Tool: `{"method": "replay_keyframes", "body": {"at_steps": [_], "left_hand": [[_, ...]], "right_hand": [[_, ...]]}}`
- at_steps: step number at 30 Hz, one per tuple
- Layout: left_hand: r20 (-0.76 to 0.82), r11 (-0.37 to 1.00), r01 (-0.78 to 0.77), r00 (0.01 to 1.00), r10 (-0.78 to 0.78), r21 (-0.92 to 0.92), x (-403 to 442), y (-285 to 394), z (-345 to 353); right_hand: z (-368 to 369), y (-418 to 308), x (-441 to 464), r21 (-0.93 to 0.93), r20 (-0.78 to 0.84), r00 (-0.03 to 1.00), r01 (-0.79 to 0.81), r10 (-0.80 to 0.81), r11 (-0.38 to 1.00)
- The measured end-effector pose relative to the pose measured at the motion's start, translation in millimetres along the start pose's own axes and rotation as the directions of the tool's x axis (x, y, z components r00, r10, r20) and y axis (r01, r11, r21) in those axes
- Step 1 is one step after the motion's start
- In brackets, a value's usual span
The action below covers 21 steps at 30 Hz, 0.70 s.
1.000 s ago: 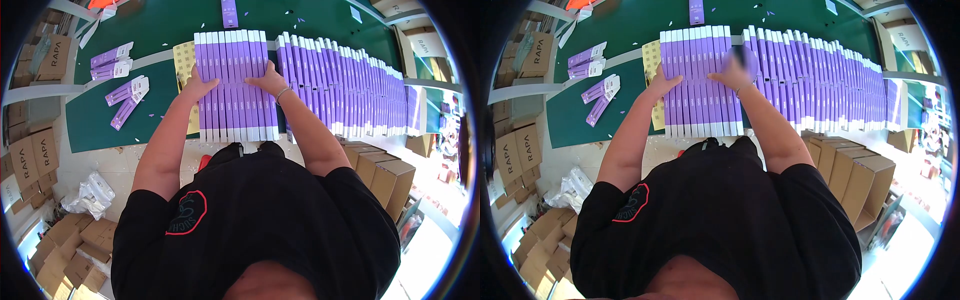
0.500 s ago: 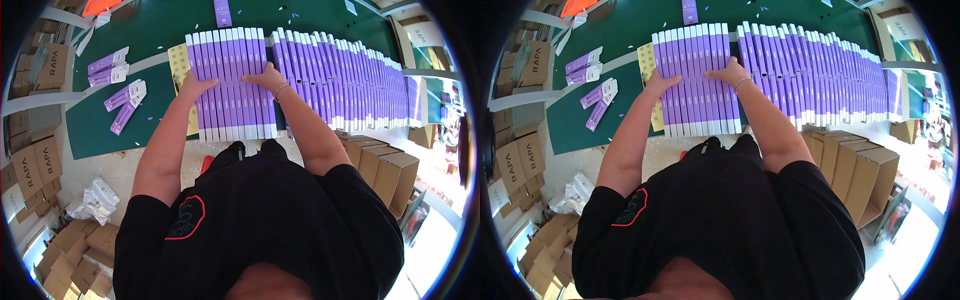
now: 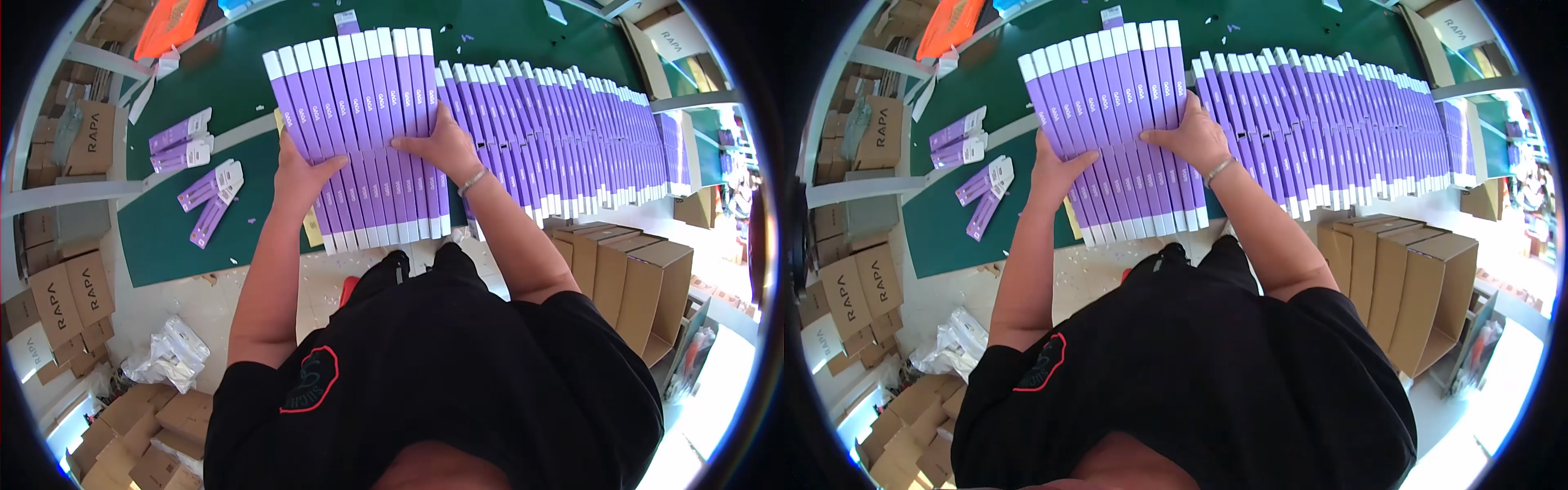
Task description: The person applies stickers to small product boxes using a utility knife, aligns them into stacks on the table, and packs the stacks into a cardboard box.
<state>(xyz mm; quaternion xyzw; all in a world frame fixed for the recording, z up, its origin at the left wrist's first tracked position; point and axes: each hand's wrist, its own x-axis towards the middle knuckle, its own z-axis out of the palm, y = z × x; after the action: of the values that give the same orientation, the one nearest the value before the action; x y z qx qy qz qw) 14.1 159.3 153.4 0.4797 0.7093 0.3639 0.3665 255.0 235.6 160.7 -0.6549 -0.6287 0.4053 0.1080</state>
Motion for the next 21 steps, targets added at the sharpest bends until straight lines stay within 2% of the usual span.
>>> {"method": "replay_keyframes", "body": {"at_steps": [4, 6, 7, 9, 10, 11, 13, 14, 18, 20, 21], "left_hand": [[-0.139, 0.959, -0.282, 0.949, 0.283, 0.024, -16.5, 51.5, -8.5], [-0.134, 0.953, -0.302, 0.946, 0.296, -0.028, -19.9, 71.3, -9.7], [-0.117, 0.947, -0.279, 0.958, 0.262, -0.161, -21.9, 79.1, -8.0], [-0.176, 0.894, -0.449, 0.881, 0.439, -0.015, -20.4, 89.9, -3.5], [-0.173, 0.896, -0.441, 0.880, 0.443, 0.049, -25.9, 107.2, -1.4], [-0.206, 0.882, -0.449, 0.858, 0.470, 0.145, -30.3, 121.2, 5.3], [-0.154, 0.807, -0.586, 0.793, 0.590, 0.076, -41.8, 146.1, 18.8], [-0.152, 0.805, -0.591, 0.792, 0.591, 0.046, -51.2, 157.8, 30.4], [-0.063, 0.727, -0.685, 0.728, 0.682, -0.042, -100.1, 218.1, 103.3], [-0.068, 0.686, -0.723, 0.691, 0.720, -0.087, -143.5, 247.5, 128.3], [-0.035, 0.656, -0.743, 0.665, 0.746, -0.129, -151.3, 262.4, 157.8]], "right_hand": [[-29.8, -9.2, -31.4, 0.043, -0.242, 0.962, 0.143, -0.128, 0.989], [-45.8, -9.8, -47.3, 0.117, -0.312, 0.932, 0.231, -0.185, 0.966], [-55.4, -11.7, -57.4, 0.123, -0.357, 0.922, 0.205, -0.149, 0.971], [-82.0, -15.2, -83.4, 0.172, -0.372, 0.913, 0.246, -0.169, 0.954], [-91.5, -15.4, -96.9, 0.110, -0.482, 0.851, 0.294, -0.208, 0.949], [-105.0, -11.0, -108.2, 0.122, -0.470, 0.862, 0.278, -0.191, 0.953], [-115.9, 14.3, -122.6, -0.032, -0.700, 0.632, 0.439, -0.333, 0.898], [-132.3, 20.9, -141.5, 0.045, -0.668, 0.689, 0.415, -0.282, 0.908], [-195.4, 76.8, -217.5, 0.137, -0.724, 0.675, 0.337, -0.137, 0.931], [-213.4, 103.6, -268.0, 0.149, -0.757, 0.642, 0.351, -0.122, 0.924], [-228.3, 130.7, -277.8, 0.105, -0.821, 0.558, 0.349, -0.116, 0.931]]}}
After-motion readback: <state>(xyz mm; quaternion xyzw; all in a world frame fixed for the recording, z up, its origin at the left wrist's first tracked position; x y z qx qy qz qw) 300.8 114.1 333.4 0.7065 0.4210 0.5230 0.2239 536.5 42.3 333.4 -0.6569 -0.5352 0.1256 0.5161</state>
